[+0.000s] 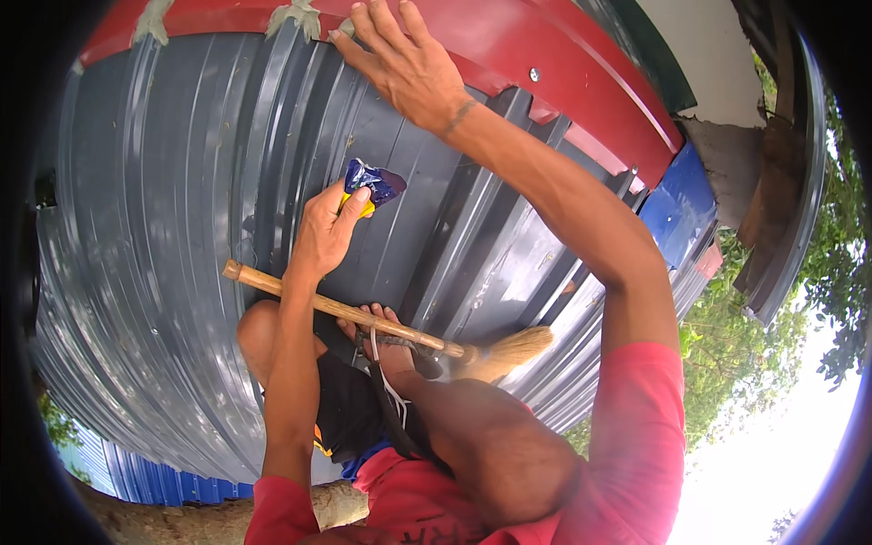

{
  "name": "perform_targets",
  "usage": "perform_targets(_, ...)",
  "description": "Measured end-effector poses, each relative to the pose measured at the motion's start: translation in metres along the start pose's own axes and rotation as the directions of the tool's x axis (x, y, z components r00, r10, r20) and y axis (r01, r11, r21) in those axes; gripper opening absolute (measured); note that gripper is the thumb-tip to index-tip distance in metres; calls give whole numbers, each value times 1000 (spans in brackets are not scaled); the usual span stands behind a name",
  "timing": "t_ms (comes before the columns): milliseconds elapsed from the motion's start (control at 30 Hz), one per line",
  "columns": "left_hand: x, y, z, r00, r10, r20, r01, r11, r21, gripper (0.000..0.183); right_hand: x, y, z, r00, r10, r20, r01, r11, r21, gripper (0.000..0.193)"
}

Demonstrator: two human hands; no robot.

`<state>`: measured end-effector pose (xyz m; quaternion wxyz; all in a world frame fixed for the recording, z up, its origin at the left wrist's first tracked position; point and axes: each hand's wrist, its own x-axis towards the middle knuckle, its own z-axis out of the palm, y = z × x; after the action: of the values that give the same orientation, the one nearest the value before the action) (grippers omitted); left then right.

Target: The person applies a sealant from a packet onto various points along the seams of a corrugated metal roof, smoothing the material over the screw heads and joints by hand and using a small brush to clean the surface.

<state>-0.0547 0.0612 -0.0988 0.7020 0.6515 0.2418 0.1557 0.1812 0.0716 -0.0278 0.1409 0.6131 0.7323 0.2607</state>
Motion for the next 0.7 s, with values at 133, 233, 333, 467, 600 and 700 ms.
perform_targets(133,0,1,0,1000,-4,10,4,1000,5,37,-5,2,2,998,55,-7,-55,997,45,70)
perform_targets(233,1,-1,2,998,55,-24,-55,998,16,36,-9,2,4,992,125,-25,-122,988,95,71)
perform_targets(333,1,-1,2,999,47,-16,-46,998,35,37,-14,3,4,982,187,-8,-183,971,153,71)
perform_targets(467,1,1,2,998,62,-15,-61,998,31,36,-19,0,5,973,230,-20,-222,955,197,71)
perform_targets(600,1,2,2,998,61,-12,-60,998,37,36,-24,-1,6,967,251,-35,-238,948,211,70)
perform_targets(700,1,1,2,998,61,-19,-61,998,30,36,-26,-1,7,964,265,-13,-257,945,203,70)
